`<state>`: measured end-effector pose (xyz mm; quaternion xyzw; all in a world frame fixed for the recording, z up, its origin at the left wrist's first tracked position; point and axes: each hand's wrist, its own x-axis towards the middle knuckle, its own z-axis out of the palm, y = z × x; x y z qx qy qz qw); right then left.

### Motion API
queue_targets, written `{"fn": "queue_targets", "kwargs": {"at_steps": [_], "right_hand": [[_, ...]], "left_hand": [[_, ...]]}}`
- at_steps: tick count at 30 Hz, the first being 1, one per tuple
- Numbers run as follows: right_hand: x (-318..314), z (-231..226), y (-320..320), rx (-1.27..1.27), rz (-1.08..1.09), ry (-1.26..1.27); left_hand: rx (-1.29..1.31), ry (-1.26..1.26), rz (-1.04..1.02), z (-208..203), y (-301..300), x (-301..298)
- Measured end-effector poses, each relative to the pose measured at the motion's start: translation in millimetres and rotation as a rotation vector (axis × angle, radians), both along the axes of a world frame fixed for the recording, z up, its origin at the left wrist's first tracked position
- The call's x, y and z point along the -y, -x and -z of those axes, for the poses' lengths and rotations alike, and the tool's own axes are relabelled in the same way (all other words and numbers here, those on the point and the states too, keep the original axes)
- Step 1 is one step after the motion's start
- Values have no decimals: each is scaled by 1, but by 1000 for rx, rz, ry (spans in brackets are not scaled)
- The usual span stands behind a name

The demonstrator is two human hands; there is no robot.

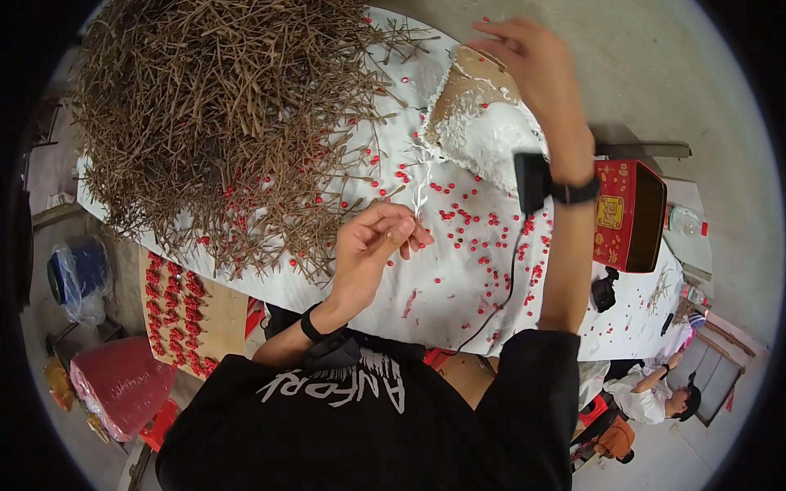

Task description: The person picks up a branch, dips it into a container of white paste, and then presses it into a box of red berries. The finished berry branch is then placed onto a cardboard sheet alongside other completed branches.

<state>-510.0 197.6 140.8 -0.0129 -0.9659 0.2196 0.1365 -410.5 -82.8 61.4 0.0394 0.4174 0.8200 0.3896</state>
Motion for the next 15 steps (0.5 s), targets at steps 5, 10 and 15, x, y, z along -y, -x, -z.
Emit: {"fn": "queue_targets", "kwargs": {"at_steps": [5, 10, 15], "right_hand": [[73, -34, -159, -97, 593, 313], [152, -5, -224, -202, 737, 939], [168, 3, -241, -338, 695, 1133]], "left_hand": [[3, -54, -21, -3, -7, -7], [83, -156, 51, -29, -21, -30], [62, -190, 184, -44, -36, -45]]}}
